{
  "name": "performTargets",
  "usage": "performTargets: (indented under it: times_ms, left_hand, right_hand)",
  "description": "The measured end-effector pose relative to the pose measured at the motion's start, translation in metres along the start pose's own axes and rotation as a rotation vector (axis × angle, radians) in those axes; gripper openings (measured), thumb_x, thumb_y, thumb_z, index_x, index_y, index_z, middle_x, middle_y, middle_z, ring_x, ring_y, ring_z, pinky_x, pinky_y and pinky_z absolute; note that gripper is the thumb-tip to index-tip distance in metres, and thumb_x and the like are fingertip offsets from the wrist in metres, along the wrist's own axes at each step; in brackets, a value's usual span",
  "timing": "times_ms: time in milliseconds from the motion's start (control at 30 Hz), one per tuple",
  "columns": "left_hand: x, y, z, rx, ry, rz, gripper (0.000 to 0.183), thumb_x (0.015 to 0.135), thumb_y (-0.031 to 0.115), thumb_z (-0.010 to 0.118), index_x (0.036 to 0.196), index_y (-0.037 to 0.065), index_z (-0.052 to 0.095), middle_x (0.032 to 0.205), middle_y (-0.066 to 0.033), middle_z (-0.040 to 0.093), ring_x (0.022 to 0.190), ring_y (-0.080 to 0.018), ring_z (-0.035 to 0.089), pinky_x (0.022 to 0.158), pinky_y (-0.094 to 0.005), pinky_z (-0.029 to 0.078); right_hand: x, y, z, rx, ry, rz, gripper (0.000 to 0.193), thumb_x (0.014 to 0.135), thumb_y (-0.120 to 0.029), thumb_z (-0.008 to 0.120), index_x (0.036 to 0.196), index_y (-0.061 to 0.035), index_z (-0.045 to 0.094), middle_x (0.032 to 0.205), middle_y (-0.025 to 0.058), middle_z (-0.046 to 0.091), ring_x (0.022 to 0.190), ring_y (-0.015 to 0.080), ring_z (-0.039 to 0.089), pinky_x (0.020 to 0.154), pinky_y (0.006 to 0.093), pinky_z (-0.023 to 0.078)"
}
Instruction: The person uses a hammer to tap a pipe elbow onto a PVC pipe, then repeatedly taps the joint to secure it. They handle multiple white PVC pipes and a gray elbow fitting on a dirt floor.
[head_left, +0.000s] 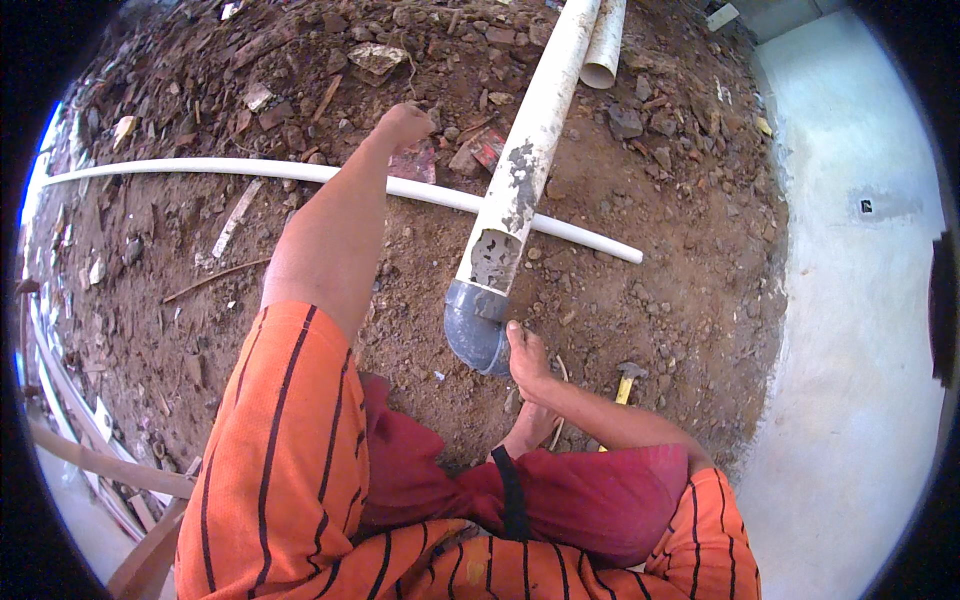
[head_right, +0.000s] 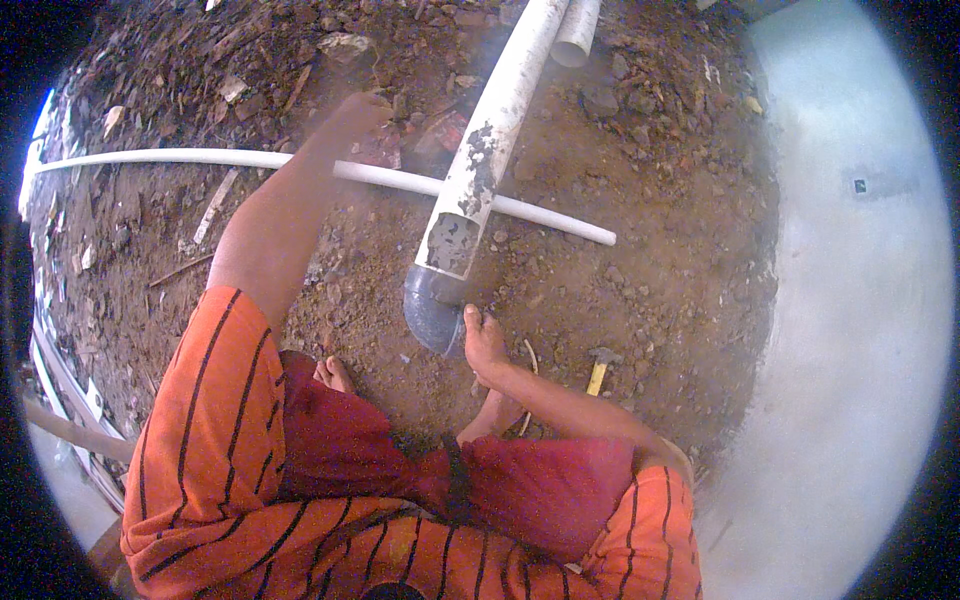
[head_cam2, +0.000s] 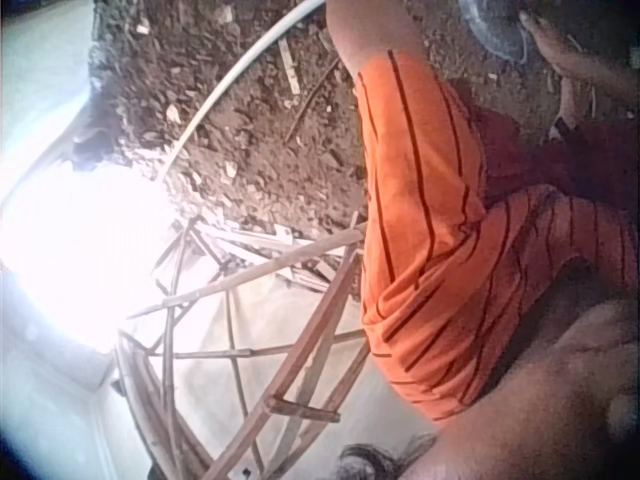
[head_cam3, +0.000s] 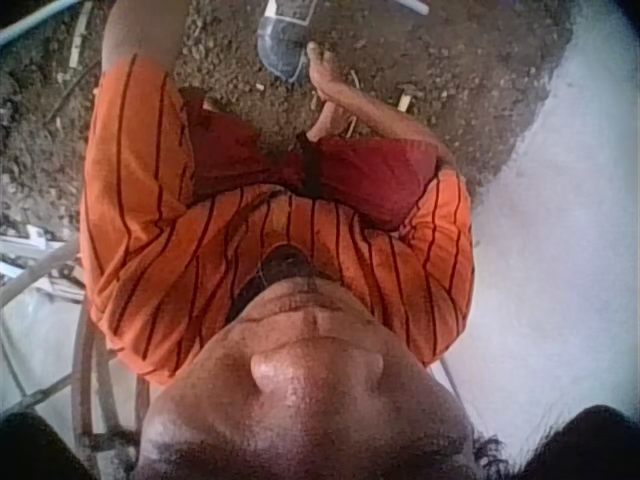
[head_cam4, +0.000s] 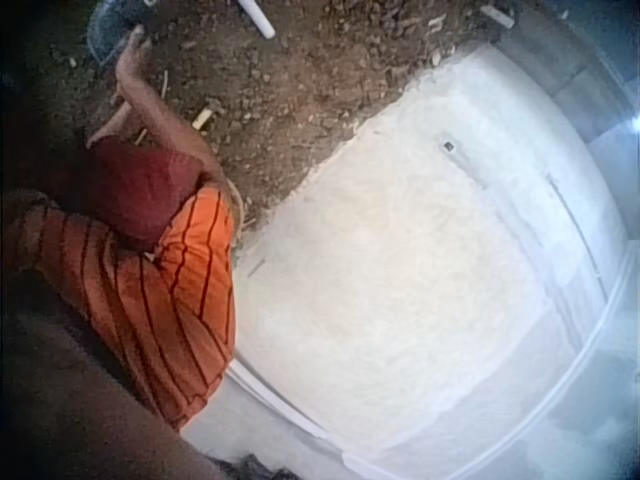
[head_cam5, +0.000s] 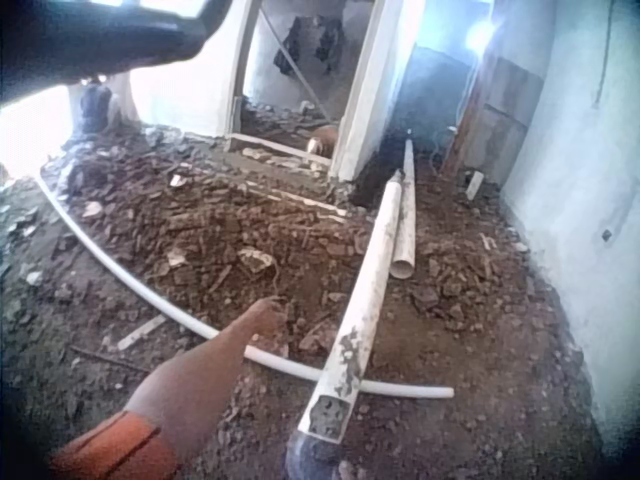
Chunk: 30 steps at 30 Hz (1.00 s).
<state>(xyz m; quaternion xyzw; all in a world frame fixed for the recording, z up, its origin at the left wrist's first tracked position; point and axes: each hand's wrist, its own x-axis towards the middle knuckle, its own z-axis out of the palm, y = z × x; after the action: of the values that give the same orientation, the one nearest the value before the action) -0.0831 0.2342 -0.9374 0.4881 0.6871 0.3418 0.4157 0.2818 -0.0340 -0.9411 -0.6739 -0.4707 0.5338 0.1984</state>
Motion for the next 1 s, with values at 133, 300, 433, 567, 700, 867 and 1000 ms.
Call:
performTargets:
  times_ms: [133, 300, 433, 567, 700, 867, 1000]
  left_hand:
    - [-0.008, 0.008, -0.013, 0.088, 0.000, -0.039, 0.029, 0.077, 0.026, 0.063, 0.100, 0.009, 0.068, 0.067, -0.0096, 0.063, 0.047, -0.0171, 0.054, 0.043, -0.0327, 0.043]
    - [0.013, -0.017, -0.008, 0.067, -0.014, 0.030, 0.029, 0.078, 0.028, 0.065, 0.102, 0.011, 0.067, 0.066, -0.0099, 0.063, 0.045, -0.0169, 0.052, 0.042, -0.0312, 0.041]
    - [0.038, -0.042, 0.001, 0.064, -0.052, 0.081, 0.029, 0.079, 0.029, 0.065, 0.101, 0.011, 0.066, 0.065, -0.0098, 0.062, 0.046, -0.0173, 0.053, 0.042, -0.0326, 0.041]
    - [0.051, -0.064, -0.022, 0.231, -0.101, 0.250, 0.027, 0.080, 0.029, 0.062, 0.097, 0.009, 0.066, 0.064, -0.0094, 0.062, 0.047, -0.0197, 0.053, 0.045, -0.0356, 0.043]
    - [0.054, -0.064, -0.017, 0.329, -0.160, 0.309, 0.023, 0.081, 0.025, 0.058, 0.092, 0.006, 0.064, 0.067, -0.0101, 0.062, 0.054, -0.0220, 0.057, 0.051, -0.0373, 0.046]
    - [0.057, -0.066, -0.040, 1.418, -0.084, 0.821, 0.018, 0.078, 0.015, 0.057, 0.090, 0.006, 0.066, 0.087, -0.0100, 0.068, 0.078, -0.0259, 0.066, 0.065, -0.0378, 0.054]
    - [0.044, -0.035, 0.009, 1.343, -0.184, 0.782, 0.017, 0.077, 0.013, 0.056, 0.089, 0.006, 0.067, 0.092, -0.0092, 0.068, 0.085, -0.0262, 0.066, 0.069, -0.0366, 0.055]
  right_hand:
    - [0.001, -0.004, 0.000, -0.026, -0.044, 0.013, 0.048, 0.096, -0.043, 0.045, 0.095, 0.0025, 0.060, 0.079, 0.0007, 0.055, 0.074, 0.0116, 0.045, 0.067, 0.0318, 0.041]
    - [0.001, -0.001, 0.001, 0.038, -0.052, -0.018, 0.048, 0.096, -0.042, 0.046, 0.094, 0.0031, 0.060, 0.080, 0.0014, 0.056, 0.075, 0.0113, 0.045, 0.069, 0.0313, 0.041]
    - [0.000, -0.005, 0.000, 0.001, -0.046, 0.001, 0.048, 0.096, -0.042, 0.046, 0.095, 0.0037, 0.060, 0.082, 0.0024, 0.057, 0.077, 0.0111, 0.046, 0.070, 0.0315, 0.042]
    - [0.000, -0.006, 0.005, -0.053, -0.067, -0.048, 0.048, 0.095, -0.042, 0.047, 0.094, 0.0039, 0.061, 0.081, 0.0031, 0.058, 0.076, 0.0116, 0.047, 0.070, 0.0326, 0.042]
    - [0.002, -0.003, 0.006, -0.103, -0.015, -0.013, 0.049, 0.095, -0.042, 0.047, 0.094, 0.0046, 0.061, 0.079, 0.0044, 0.058, 0.076, 0.0123, 0.048, 0.070, 0.0342, 0.043]
    - [0.000, -0.011, 0.016, -0.158, -0.044, -0.032, 0.053, 0.093, -0.045, 0.048, 0.093, 0.0060, 0.062, 0.076, 0.0070, 0.060, 0.072, 0.0141, 0.049, 0.068, 0.0373, 0.043]
    - [-0.007, -0.014, 0.000, -0.255, 0.065, -0.036, 0.058, 0.092, -0.049, 0.048, 0.093, 0.0071, 0.063, 0.076, 0.0175, 0.064, 0.074, 0.0236, 0.059, 0.069, 0.0422, 0.045]
